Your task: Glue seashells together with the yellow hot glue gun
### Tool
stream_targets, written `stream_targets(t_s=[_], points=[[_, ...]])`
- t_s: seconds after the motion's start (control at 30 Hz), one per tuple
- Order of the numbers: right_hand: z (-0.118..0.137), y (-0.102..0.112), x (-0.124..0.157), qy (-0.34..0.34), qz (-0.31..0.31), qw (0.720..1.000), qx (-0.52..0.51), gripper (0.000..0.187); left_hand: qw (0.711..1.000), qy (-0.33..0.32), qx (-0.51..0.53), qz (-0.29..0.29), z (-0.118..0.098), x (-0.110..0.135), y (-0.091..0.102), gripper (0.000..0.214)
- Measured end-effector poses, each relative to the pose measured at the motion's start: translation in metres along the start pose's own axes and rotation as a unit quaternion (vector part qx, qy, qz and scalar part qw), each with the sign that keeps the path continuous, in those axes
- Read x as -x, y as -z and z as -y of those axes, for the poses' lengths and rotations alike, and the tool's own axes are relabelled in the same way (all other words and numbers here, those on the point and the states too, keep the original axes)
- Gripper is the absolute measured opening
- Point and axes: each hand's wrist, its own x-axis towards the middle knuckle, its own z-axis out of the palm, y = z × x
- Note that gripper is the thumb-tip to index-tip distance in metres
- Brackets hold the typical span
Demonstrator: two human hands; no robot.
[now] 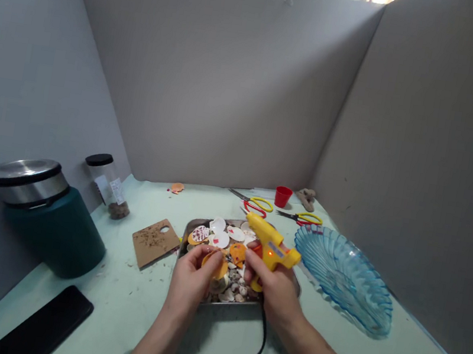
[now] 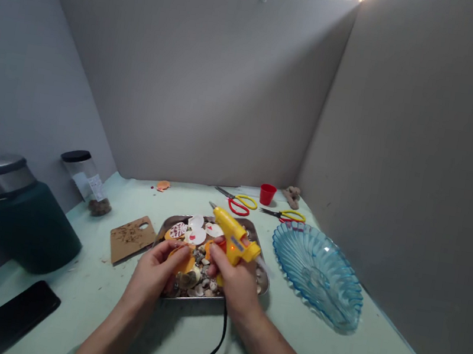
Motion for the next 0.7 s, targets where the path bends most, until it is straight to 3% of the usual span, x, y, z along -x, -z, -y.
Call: stream_targets(t_s=[0.13,0.27,0.37,0.7], points=[[0.009,0.002,-0.006,-0.088,0.099,0.965,-0.228,0.029,0.994,-0.051,-0.093,0.023,0.005,-0.002,0.002,0.027],[0.004,0.004,-0.011,-0.158,0.136,0.917,-0.341,0.023,0.968,-0.11,-0.224,0.026,0.004,0.001,0.005,0.021],[-0.001,0.004,-0.011,-0.18,0.14,0.896,-0.38,0.024,0.958,-0.11,-0.264,0.029,0.001,0.002,0.005,0.02],[-0.002,0.005,-0.01,-0.194,0.169,0.869,-0.422,0.016,0.927,-0.105,-0.358,0.027,0.006,0.003,0.005,0.023]])
